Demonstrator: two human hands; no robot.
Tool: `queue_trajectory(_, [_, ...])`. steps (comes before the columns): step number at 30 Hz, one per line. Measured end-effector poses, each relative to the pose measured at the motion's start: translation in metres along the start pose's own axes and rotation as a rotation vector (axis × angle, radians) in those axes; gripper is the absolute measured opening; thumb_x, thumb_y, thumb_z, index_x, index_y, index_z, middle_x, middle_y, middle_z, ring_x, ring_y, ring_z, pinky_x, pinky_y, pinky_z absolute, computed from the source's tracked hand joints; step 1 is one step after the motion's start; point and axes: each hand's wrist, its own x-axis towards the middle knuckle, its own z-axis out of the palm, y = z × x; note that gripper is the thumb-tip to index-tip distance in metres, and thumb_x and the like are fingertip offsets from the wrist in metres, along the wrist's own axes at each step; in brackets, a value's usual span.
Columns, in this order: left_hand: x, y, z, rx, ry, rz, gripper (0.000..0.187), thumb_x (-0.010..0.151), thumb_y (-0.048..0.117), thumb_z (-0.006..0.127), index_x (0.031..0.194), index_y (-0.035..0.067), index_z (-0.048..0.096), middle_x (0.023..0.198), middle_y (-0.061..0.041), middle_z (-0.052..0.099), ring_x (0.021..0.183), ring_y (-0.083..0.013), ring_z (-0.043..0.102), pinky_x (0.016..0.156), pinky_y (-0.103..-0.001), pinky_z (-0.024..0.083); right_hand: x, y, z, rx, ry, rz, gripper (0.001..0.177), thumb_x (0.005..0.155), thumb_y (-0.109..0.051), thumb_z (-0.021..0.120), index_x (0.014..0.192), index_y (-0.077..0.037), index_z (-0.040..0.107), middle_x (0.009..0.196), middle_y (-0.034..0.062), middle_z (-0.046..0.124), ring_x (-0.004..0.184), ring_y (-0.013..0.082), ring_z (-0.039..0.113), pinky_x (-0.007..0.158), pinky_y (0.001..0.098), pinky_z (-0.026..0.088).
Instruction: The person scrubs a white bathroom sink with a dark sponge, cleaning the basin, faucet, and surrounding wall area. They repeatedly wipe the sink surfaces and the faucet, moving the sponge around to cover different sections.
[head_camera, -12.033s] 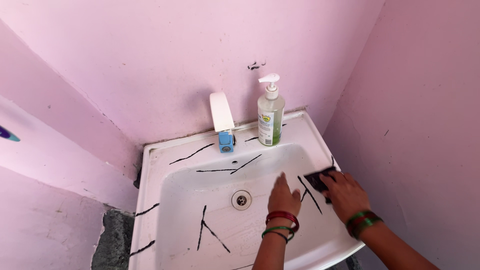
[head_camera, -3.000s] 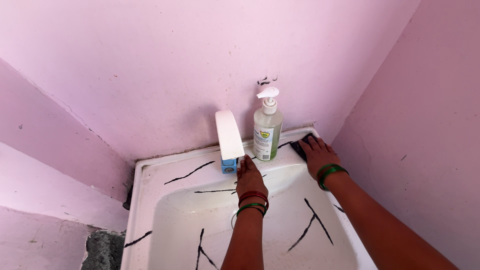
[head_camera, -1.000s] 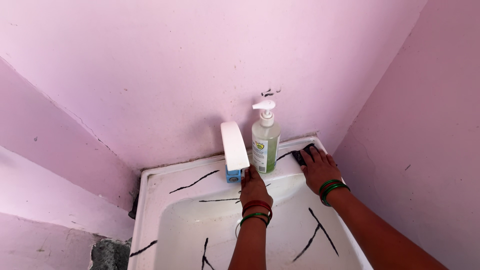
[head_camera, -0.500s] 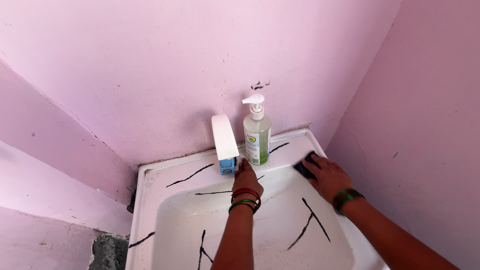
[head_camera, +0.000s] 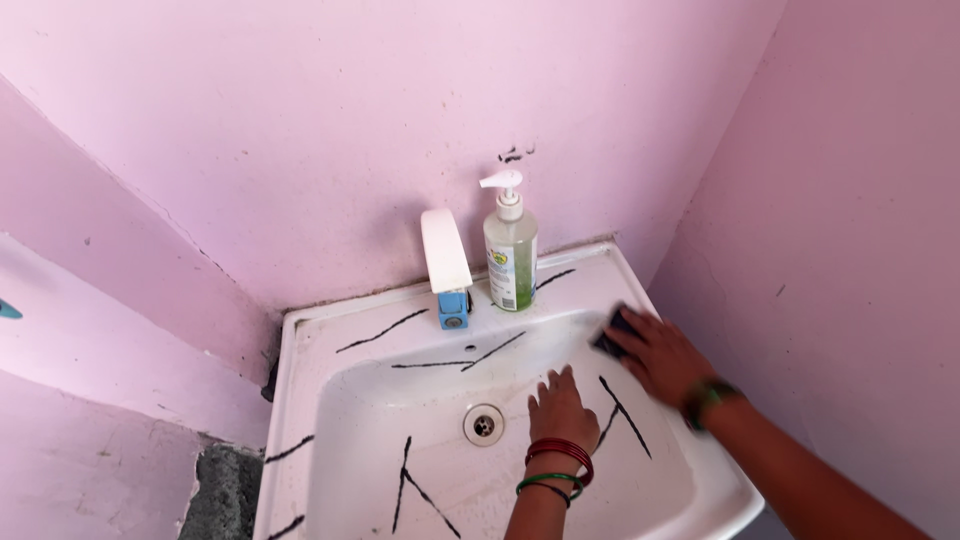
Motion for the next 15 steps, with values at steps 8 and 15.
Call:
queue_trajectory(8, [-0.044,0.001,0.011,-0.204,-0.306,-0.016,0.074,0.087,0.031,0.071,0.15,0.004,0.045,0.142,-0.022,0.058,0.13,-0.0343,0.058,0.111,-0.04,0.046,-0.021,0.004,-0.002,0.04,-0.089,0.0,0.059,0.098,-0.037,0.053,0.155,-0.035,0.04,0.167,0.0024,0.022,0.152,0.0252,0.024,0.125,0.0453,0.02])
queue_trajectory(15, [-0.045,0.007,0.042,-0.041,-0.577,0.164,0.09,0.069,0.051,0.084,0.142,0.004,0.06,0.141,-0.021,0.06,0.128,-0.033,0.059,0.109,-0.039,0.046,-0.12,-0.005,-0.009,0.092,-0.093,-0.037,0.059,0.098,-0.038,0.05,0.156,-0.038,0.04,0.171,0.0005,0.022,0.152,0.0264,0.019,0.121,0.0484,0.017])
